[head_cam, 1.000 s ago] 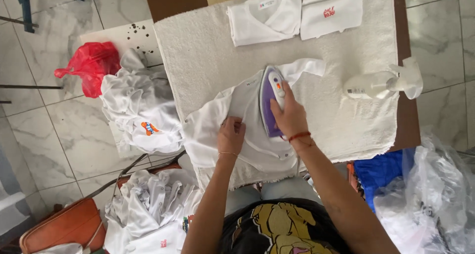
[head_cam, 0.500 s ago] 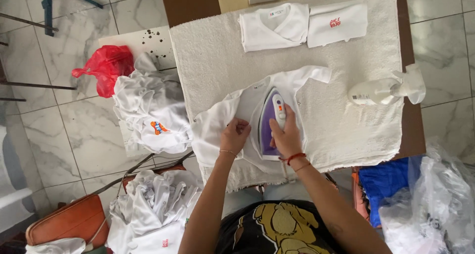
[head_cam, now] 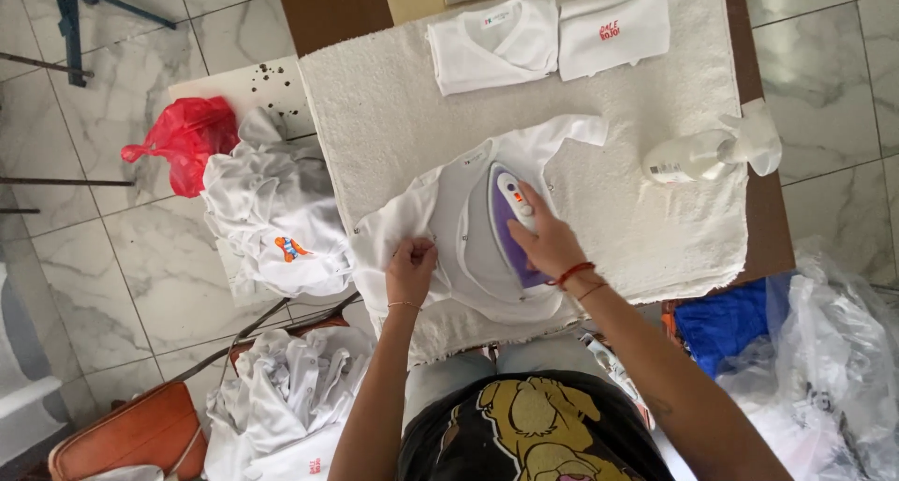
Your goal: Ironing and folding baby onesies on a table
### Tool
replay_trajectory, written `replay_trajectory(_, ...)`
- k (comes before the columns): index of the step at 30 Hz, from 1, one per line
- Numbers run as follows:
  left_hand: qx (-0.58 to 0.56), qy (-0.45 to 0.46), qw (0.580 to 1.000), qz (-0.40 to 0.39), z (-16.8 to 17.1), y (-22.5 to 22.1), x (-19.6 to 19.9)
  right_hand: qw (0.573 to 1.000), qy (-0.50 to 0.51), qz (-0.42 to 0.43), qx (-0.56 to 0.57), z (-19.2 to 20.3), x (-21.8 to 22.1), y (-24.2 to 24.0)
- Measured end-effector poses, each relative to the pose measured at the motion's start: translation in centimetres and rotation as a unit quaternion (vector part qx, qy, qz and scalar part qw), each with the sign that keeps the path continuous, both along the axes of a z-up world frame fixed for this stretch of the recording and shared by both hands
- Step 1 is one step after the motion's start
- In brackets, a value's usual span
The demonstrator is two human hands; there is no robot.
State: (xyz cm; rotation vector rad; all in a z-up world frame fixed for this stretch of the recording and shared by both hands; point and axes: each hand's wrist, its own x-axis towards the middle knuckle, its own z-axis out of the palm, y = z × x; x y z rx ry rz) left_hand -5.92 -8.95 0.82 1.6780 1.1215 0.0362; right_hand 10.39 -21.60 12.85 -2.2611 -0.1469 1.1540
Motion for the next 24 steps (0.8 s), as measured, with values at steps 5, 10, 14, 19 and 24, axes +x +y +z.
replay_trajectory(5,0.021,-0.024,0.999,0.018,-0.3,0.3,0.1,0.999,-0.025,-0.037,0.01,0.9,0.3,-0.3)
replay_trajectory(10,0.036,-0.016,0.999,0.015,0.0,0.2,0.2,0.967,0.012,-0.224,0.117,0.9,-4.3,1.8)
replay_trajectory(14,0.035,-0.022,0.999,0.019,0.6,0.2,0.3,0.953,0.023,-0.262,0.149,0.4,-4.8,3.9)
replay_trajectory(19,0.019,-0.025,0.999,0.019,0.5,0.2,0.1,0.986,0.023,-0.138,0.095,1.0,-3.9,2.1)
replay_trajectory(24,0.015,-0.023,0.999,0.024,0.4,0.2,0.5,0.997,-0.005,-0.061,0.037,0.4,-1.2,-1.0)
